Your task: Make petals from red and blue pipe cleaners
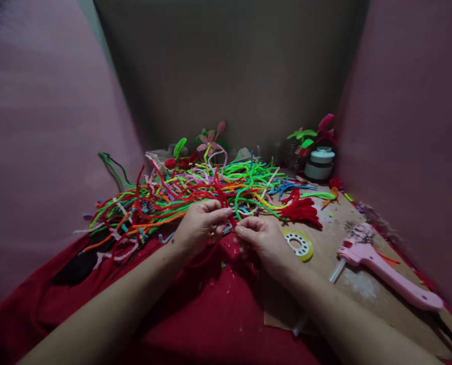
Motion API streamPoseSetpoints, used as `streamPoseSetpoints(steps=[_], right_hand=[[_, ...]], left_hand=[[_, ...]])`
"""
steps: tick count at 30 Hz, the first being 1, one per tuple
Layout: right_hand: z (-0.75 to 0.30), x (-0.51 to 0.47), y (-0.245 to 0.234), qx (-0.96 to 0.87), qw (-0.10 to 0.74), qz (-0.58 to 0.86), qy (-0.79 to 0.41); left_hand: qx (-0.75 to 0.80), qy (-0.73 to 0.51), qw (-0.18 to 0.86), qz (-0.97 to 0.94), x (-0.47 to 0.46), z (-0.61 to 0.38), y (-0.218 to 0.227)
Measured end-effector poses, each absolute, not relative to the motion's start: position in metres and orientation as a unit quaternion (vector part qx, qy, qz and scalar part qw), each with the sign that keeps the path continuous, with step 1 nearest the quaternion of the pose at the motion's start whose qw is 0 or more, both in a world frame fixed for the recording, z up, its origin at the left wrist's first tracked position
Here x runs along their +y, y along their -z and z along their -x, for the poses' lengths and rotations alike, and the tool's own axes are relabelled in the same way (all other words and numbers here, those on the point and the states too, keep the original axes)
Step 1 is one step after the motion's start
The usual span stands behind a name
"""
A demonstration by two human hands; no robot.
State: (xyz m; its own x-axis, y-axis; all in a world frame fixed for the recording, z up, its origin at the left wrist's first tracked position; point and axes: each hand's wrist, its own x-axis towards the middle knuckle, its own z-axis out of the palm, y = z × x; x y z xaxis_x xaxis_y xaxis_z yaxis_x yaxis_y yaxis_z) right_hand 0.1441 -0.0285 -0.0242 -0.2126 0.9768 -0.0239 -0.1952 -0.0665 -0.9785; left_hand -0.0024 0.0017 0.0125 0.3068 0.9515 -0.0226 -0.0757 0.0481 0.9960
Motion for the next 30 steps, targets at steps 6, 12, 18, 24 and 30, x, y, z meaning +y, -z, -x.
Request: streamPoseSetpoints(steps=[6, 12, 18, 24, 30], right_hand=[[-0.146, -0.028, 0.025, -0.466, 0.5, 0.379, -0.624], [-0.146, -0.029, 0.025, -0.463, 0.455, 0.401, -0.646], [-0.146, -0.028, 0.023, -0.457, 0.44, 0.414, -0.653], [-0.147, -0.026, 0.024, -0.427, 0.455, 0.415, -0.663], [-0.148, -0.027, 0.024, -0.425, 0.468, 0.416, -0.654]], left_hand=[[0.359, -0.4, 0.668, -0.515, 0.002, 0.003, 0.001], [0.355, -0.407, 0.674, -0.504, 0.004, 0.002, 0.011], [0.359, -0.408, 0.662, -0.516, 0.004, 0.0, 0.014], [0.379, -0.417, 0.633, -0.531, 0.002, -0.001, 0.01], [0.384, -0.417, 0.617, -0.546, 0.001, -0.002, 0.01]])
